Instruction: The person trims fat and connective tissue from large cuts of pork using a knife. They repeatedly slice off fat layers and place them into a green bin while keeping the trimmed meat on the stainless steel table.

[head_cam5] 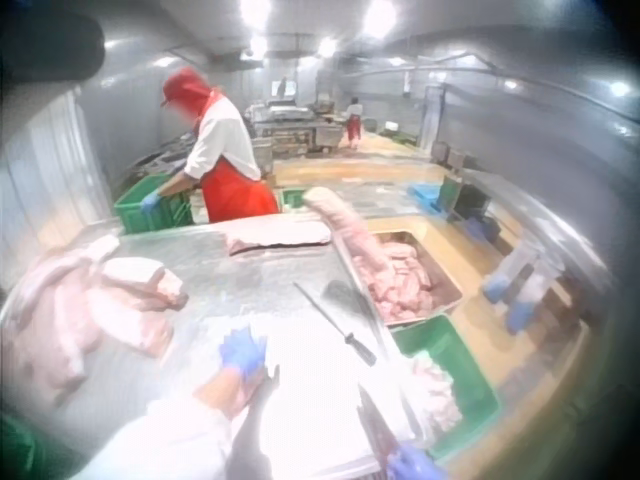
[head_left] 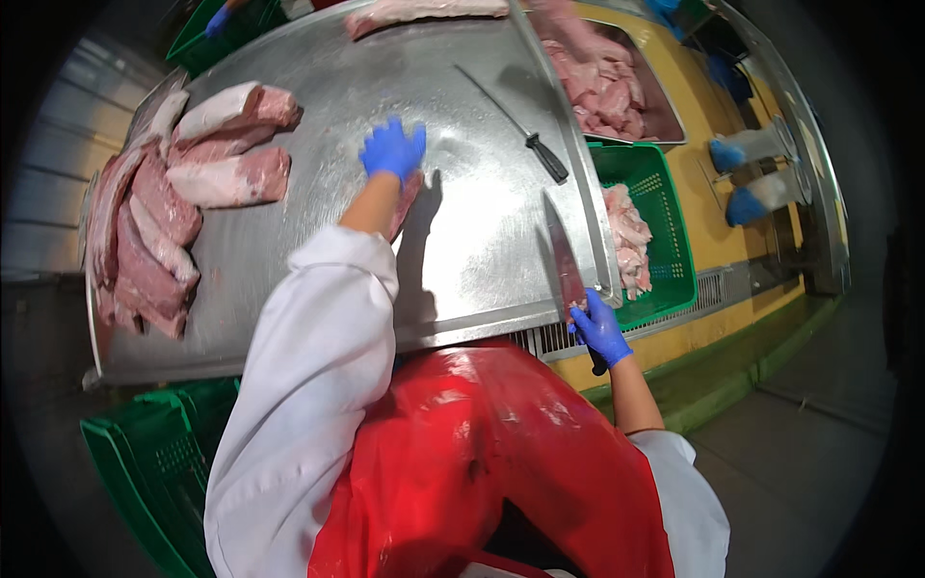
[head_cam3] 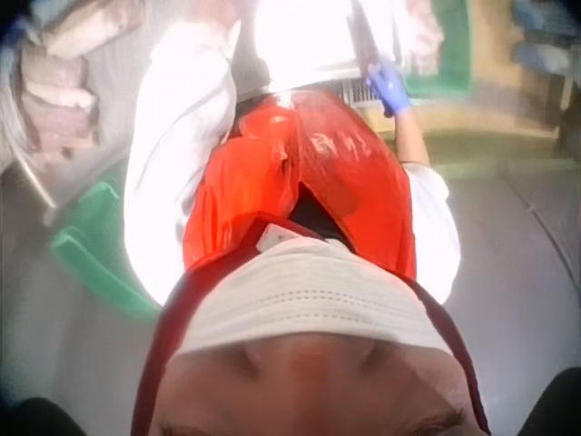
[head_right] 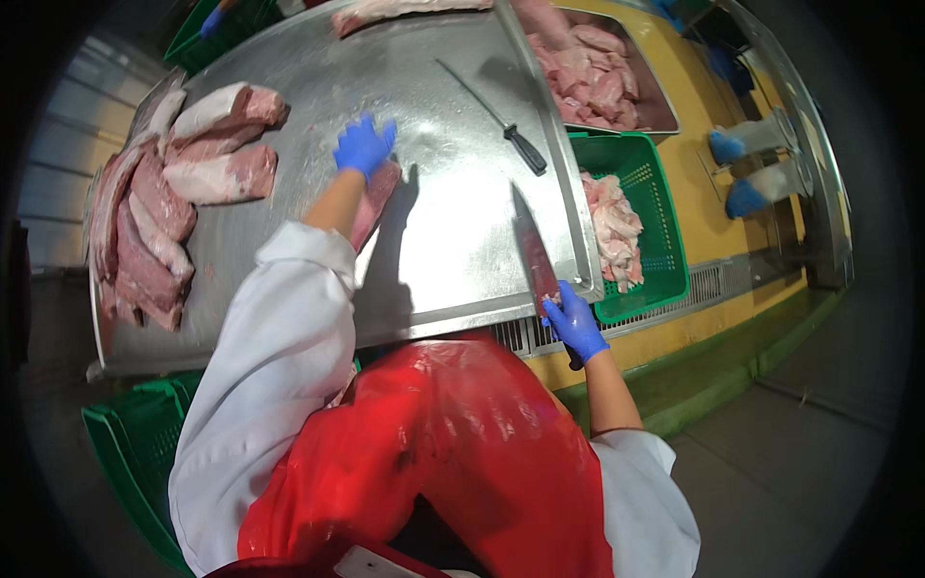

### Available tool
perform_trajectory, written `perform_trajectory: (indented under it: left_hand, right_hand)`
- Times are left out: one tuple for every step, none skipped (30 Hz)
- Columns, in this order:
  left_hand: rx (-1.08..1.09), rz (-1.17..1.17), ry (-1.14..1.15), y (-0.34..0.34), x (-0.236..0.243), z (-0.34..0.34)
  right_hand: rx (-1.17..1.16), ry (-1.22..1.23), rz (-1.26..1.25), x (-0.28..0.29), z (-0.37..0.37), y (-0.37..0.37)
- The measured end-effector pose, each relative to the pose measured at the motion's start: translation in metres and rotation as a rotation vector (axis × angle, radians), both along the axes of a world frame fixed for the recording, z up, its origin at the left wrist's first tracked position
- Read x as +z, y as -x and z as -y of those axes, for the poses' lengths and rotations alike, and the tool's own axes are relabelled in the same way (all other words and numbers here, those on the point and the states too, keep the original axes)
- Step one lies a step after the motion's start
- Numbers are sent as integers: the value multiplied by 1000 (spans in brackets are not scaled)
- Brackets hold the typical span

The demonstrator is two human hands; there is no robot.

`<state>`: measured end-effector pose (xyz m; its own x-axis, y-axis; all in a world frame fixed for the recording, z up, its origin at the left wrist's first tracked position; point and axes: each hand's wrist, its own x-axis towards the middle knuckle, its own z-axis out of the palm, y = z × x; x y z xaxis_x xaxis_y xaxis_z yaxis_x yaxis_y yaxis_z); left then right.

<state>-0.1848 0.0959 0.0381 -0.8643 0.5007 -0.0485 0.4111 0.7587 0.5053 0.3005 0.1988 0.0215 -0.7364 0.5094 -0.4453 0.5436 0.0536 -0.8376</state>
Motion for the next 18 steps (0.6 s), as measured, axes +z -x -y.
perform_trajectory:
  left_hand:
    - [23, 6, 327, -46, -22, 17]
    - [-104, -270, 327, -80, -52, 45]
    - [-232, -536, 328, -110, -74, 75]
    - [-371, -515, 274, -130, -73, 96]
    - [-518, -487, 209, -147, -70, 112]
    - [-647, -319, 149, -162, -77, 128]
    - [-769, -154, 80, -174, -81, 141]
    - [-842, -80, -5, -179, -62, 142]
    - [-611, -220, -52, -175, -55, 137]
    - [-370, -363, -86, -165, -54, 133]
    - [-133, -492, -125, -158, -55, 130]
    - [-162, -417, -49, -139, -62, 130]
    - [-191, -346, 19, -119, -70, 130]
    - [-214, -358, 23, -118, -77, 133]
    - [-231, -358, 19, -122, -79, 136]
    - [-262, -358, 18, -129, -80, 141]
    - [-298, -348, 22, -138, -80, 148]
    - [-325, -374, -15, -144, -81, 153]
  right_hand:
    - [-68, 28, -24, -8, -1, -7]
    - [-48, -48, -47, -9, -3, -8]
    - [-35, -7, -56, -16, -9, -6]
    - [-29, 30, -62, -23, -15, -5]
    - [-35, 65, -63, -28, -19, -6]
    - [99, -226, -88, -40, -27, 6]
    - [113, -136, -99, -33, -24, 28]
    - [110, -53, -109, -25, -25, 50]
    - [289, -400, -238, -60, -38, 64]
    - [392, -213, -78, -25, -37, 104]
    - [444, -188, -62, -17, -38, 136]
    - [511, -162, -46, -15, -39, 169]
    - [592, -257, -17, -15, -40, 203]
    - [632, -342, -82, -30, -44, 231]
    - [713, -398, -67, -26, -44, 260]
    - [781, -450, -51, -17, -40, 286]
    - [872, -443, -37, -9, -33, 307]
    - [962, -434, -23, 0, -25, 326]
